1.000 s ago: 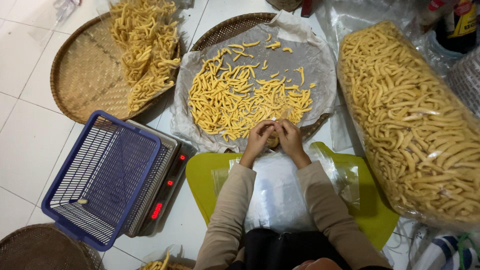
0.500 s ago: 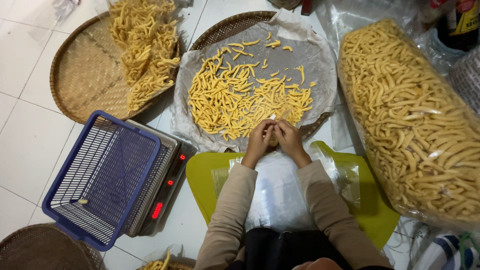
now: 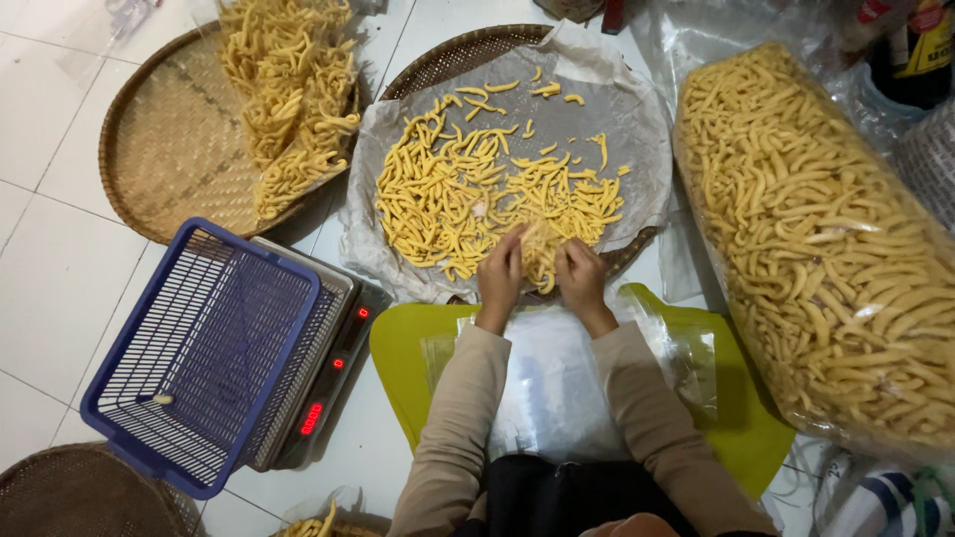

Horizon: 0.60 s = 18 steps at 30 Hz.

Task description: The person scoops yellow snack strips from a woven tray into small plastic bags, weighs them on a digital scale, and ties the bags closed. The person repeats this process multiple times, handling the snacks and bags by hand.

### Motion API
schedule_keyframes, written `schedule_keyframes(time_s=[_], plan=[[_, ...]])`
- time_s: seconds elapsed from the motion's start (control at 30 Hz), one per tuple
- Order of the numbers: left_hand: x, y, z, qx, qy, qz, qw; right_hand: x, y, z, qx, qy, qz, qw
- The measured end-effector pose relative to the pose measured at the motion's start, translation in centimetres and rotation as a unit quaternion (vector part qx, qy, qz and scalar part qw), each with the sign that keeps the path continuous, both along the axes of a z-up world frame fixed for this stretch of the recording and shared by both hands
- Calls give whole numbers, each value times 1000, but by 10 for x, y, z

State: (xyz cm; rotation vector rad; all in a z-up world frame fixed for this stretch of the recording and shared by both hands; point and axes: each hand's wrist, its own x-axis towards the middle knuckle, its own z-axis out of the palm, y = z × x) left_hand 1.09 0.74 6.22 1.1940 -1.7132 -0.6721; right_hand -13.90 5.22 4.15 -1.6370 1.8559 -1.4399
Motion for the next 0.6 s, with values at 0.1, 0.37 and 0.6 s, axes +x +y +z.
schedule_keyframes(time_s=[0.1,0.37,0.6], plan=[[0,2,-2,-29,34,-41,998,7,3,14,-182,178,-42,966],[5,-3,-9,-38,101,-169,980,25,9,5,-97,204,82,971],[-8,14,29,-231,-280,-203,909,26,-8,-2,91,336,127,929]])
